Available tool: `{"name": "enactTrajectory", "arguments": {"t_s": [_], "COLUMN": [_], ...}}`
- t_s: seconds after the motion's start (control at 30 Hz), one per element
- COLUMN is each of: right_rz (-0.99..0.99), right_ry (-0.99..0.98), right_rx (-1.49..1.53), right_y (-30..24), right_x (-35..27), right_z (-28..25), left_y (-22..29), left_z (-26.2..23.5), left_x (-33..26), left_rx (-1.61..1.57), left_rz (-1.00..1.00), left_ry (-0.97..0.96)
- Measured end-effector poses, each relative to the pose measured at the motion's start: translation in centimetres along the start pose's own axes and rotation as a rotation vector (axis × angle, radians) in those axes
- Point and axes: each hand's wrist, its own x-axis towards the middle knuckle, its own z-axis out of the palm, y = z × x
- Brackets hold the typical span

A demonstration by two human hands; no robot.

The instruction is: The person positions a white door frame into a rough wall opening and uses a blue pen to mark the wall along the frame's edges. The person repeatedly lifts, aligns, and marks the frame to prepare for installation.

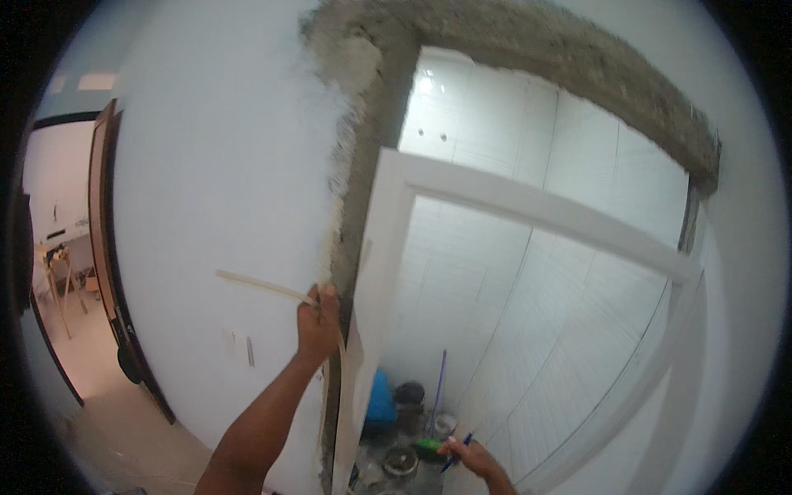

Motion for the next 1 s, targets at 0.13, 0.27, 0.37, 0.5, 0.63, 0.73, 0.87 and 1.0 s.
{"name": "enactTrajectory", "arguments": {"t_s": [0.13,0.27,0.37,0.5,0.63,0.73,0.87,1.0], "right_rz": [0.371,0.270,0.800,0.780,0.884,0.862,0.863,0.788], "right_ry": [0.219,-0.303,0.534,0.430,-0.130,-0.122,0.002,0.178], "right_rx": [0.623,1.858,1.284,0.397,0.110,0.047,-0.087,-0.200], "right_y": [22.4,35.6,37.6,35.3,33.9,35.0,34.5,31.2], "right_x": [-4.7,-13.3,-16.9,-16.5,-15.8,-15.7,-16.3,-18.9], "right_z": [8.4,21.4,27.8,28.1,29.4,30.7,30.3,27.7], "left_y": [-0.9,-1.6,-1.4,-0.9,-0.5,-0.3,-0.2,-0.3], "left_z": [-1.8,-5.7,-8.3,-9.5,-9.3,-9.2,-9.3,-10.0], "left_x": [1.7,6.2,9.5,11.8,12.8,13.1,13.0,12.7], "left_rx": [0.039,1.077,1.196,1.663,1.910,1.874,1.998,1.850], "left_rz": [-0.005,0.831,0.955,0.897,0.724,0.793,0.825,0.999], "left_ry": [-0.050,-0.144,-0.210,0.031,0.125,0.142,0.156,0.040]}}
